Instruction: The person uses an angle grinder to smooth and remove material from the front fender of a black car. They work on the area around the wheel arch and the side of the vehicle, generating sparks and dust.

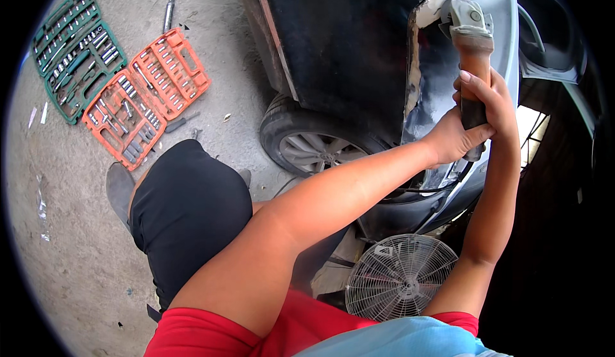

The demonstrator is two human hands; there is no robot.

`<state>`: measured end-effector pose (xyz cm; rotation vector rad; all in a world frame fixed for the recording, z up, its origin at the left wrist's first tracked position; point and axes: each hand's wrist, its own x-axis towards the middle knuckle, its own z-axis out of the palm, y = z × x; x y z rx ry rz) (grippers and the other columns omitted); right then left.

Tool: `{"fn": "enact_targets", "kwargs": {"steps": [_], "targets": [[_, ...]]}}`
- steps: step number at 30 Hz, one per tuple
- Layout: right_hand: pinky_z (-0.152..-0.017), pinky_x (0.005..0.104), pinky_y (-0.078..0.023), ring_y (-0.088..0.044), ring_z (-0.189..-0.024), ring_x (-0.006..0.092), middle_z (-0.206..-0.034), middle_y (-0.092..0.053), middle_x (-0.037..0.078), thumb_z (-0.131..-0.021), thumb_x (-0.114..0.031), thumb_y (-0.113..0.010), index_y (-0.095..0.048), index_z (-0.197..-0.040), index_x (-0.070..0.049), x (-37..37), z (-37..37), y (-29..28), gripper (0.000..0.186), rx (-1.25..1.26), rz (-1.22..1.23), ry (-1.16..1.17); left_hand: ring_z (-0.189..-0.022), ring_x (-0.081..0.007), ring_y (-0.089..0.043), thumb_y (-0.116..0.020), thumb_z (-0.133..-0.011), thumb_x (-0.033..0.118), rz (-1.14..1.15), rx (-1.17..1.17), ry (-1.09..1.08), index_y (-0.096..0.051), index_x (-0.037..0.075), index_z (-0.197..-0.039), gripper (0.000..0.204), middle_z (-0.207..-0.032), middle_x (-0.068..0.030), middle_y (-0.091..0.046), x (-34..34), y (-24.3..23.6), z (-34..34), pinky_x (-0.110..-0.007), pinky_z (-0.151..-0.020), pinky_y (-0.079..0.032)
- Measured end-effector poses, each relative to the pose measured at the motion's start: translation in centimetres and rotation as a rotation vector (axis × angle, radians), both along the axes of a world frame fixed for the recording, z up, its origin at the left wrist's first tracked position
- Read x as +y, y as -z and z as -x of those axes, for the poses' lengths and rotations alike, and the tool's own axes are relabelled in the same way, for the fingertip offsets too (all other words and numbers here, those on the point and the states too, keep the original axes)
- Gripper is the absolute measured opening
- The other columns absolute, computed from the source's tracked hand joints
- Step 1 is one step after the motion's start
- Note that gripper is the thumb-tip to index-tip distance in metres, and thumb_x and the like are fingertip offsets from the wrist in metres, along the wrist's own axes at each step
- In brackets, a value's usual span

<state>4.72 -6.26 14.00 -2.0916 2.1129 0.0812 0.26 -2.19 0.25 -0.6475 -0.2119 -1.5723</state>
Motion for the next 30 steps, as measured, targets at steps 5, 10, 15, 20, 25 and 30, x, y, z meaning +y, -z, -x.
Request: {"fn": "enact_targets", "kwargs": {"steps": [5, 10, 15, 20, 25, 30], "targets": [[-0.077, 0.0310, -0.057, -0.069, -0.081, 0.0155, -0.094, -0.069, 0.007, -0.092, -0.037, -0.085, -0.065, -0.114, 0.001, -0.9, -1.6, 0.6, 0.048, 0.033, -0.048, -0.050, -0.113, -0.0131, -0.066, -0.080, -0.102, 0.047, 0.067, -0.005, 0.026, -0.055, 0.005, -0.143, 0.063, -0.124, -0.0029, -0.069, -0.9, 0.8, -1.1, -0.033, -0.098, -0.055], [-0.079, 0.0318, -0.057, -0.070, -0.082, 0.0157, -0.092, -0.068, 0.008, -0.093, -0.037, -0.084, -0.065, -0.114, 0.001, 0.0, -0.4, -0.3, 0.047, 0.015, 0.003, 0.005, -0.105, -0.0127, -0.067, -0.082, -0.099, 0.049, -0.047, 0.039, -0.060, -0.059, 0.006, -0.137, 0.062, -0.117, -0.0016, -0.070, 0.1, -0.6, -0.2, -0.032, -0.092, -0.055], [-0.078, 0.0319, -0.057, -0.069, -0.081, 0.0158, -0.091, -0.067, 0.006, -0.093, -0.036, -0.084, -0.065, -0.112, 0.000, -1.0, -1.8, 0.2, 0.046, 0.036, -0.039, -0.055, -0.103, -0.0125, -0.067, -0.082, -0.100, 0.048, 0.025, 0.024, 0.027, -0.060, 0.006, -0.135, 0.058, -0.115, -0.0016, -0.070, -0.7, 0.2, -1.3, -0.032, -0.090, -0.055], [-0.075, 0.0312, -0.057, -0.068, -0.081, 0.0159, -0.092, -0.067, 0.007, -0.093, -0.036, -0.084, -0.065, -0.111, 0.000, -0.7, -1.1, 0.0, 0.045, 0.015, -0.002, -0.008, -0.106, -0.0133, -0.067, -0.082, -0.100, 0.047, 0.007, 0.079, 0.017, -0.060, 0.006, -0.136, 0.059, -0.116, -0.0022, -0.071, -0.5, -0.4, -0.9, -0.032, -0.093, -0.055], [-0.076, 0.0317, -0.057, -0.069, -0.080, 0.0166, -0.093, -0.068, 0.008, -0.092, -0.042, -0.085, -0.065, -0.110, 0.000, -1.7, -2.6, 0.0, 0.049, 0.070, -0.016, -0.076, -0.108, -0.0130, -0.068, -0.082, -0.099, 0.048, 0.061, 0.050, -0.001, -0.059, 0.005, -0.138, 0.062, -0.122, -0.0033, -0.071, -2.0, 0.1, -1.4, -0.032, -0.092, -0.057], [-0.077, 0.0325, -0.058, -0.070, -0.081, 0.0168, -0.095, -0.069, 0.009, -0.091, -0.042, -0.086, -0.066, -0.116, 0.002, -0.5, -0.8, -0.4, 0.054, 0.037, 0.004, -0.005, -0.107, -0.0133, -0.068, -0.083, -0.099, 0.045, 0.024, 0.054, 0.038, -0.057, 0.005, -0.140, 0.063, -0.121, -0.0030, -0.070, -0.4, -0.5, -0.4, -0.033, -0.092, -0.057]]}}
